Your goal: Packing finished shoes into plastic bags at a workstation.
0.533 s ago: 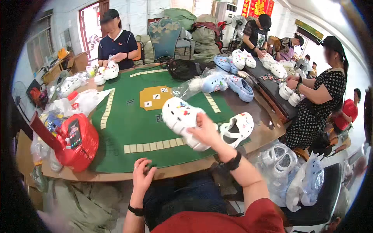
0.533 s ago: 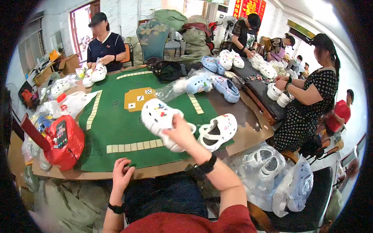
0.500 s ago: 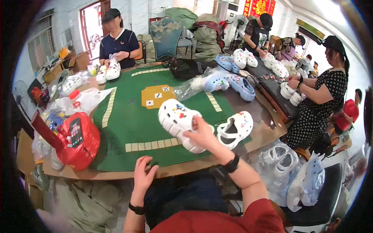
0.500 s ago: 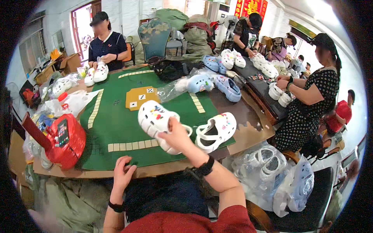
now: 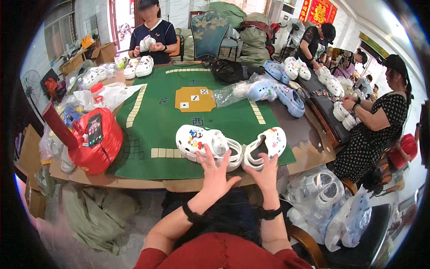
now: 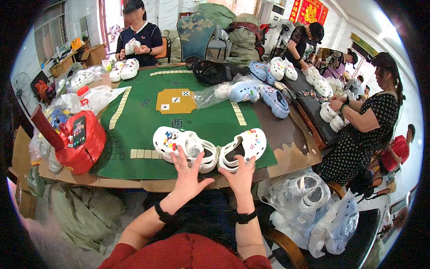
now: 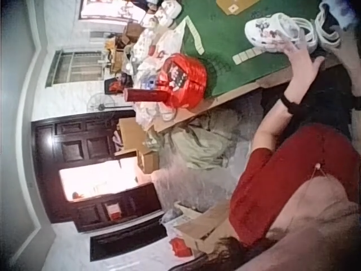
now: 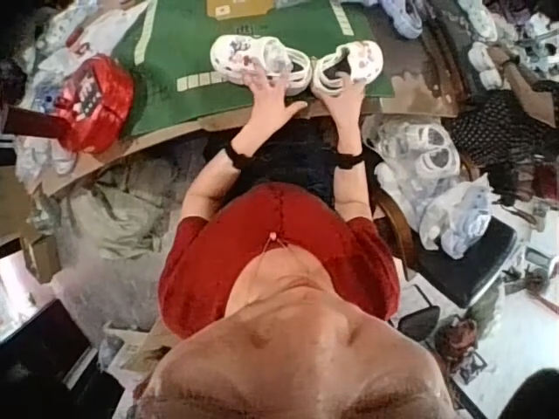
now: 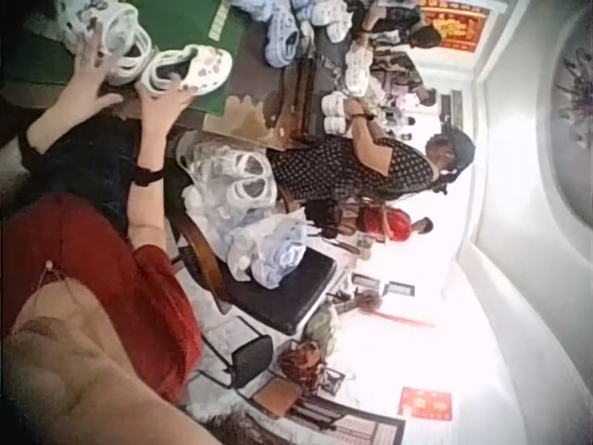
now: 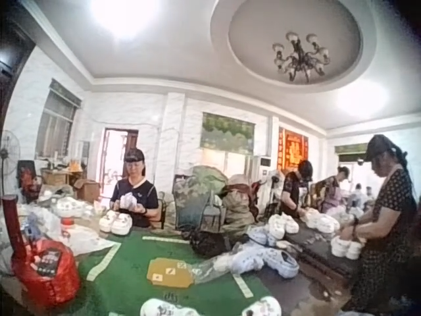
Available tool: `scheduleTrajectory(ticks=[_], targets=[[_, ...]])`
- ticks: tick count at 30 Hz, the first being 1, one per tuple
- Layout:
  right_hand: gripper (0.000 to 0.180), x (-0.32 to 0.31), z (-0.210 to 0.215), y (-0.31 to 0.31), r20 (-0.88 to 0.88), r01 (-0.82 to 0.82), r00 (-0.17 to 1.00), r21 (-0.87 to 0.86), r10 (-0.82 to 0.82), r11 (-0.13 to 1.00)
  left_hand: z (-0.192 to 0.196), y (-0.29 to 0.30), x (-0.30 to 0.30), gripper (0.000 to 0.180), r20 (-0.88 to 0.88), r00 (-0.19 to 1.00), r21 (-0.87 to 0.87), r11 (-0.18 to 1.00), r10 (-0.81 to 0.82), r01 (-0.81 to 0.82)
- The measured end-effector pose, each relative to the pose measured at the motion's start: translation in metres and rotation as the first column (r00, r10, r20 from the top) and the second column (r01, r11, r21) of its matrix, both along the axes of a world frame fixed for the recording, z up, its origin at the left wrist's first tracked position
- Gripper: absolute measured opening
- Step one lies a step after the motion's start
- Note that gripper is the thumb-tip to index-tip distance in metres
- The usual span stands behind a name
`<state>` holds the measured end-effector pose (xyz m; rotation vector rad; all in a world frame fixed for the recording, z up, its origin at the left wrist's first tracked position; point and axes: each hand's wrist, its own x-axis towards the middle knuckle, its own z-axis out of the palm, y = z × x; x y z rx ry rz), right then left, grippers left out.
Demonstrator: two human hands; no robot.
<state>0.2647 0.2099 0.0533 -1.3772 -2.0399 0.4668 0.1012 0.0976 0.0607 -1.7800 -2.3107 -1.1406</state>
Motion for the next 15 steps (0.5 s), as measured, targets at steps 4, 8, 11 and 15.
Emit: scheduleTrajectory(ticks=[4,8,11,15], targets=[[0.062,0.002,-0.006,-0.001,-0.135,-0.056,0.989,0.062,0.064,0.997,-0.008,0.013,-0.013,0.075,0.034,0.999,0.013,1.0,0.002,-0.002],[0.049,0.003,0.008,-0.007,-0.185,-0.475,0.852,0.123,0.49,0.871,-0.005,-0.01,-0.085,0.053,0.166,0.943,0.121,0.955,-0.29,0.272],[0.051,-0.014,0.009,-0.012,-0.246,-0.636,0.73,0.097,0.638,0.766,0.013,-0.043,-0.126,0.046,0.291,0.872,0.08,0.918,-0.393,0.387],[0.056,-0.034,-0.008,-0.004,-0.38,-0.672,0.698,-0.053,0.607,0.739,-0.011,-0.058,-0.143,0.053,0.291,0.877,0.115,0.924,-0.383,0.365]])
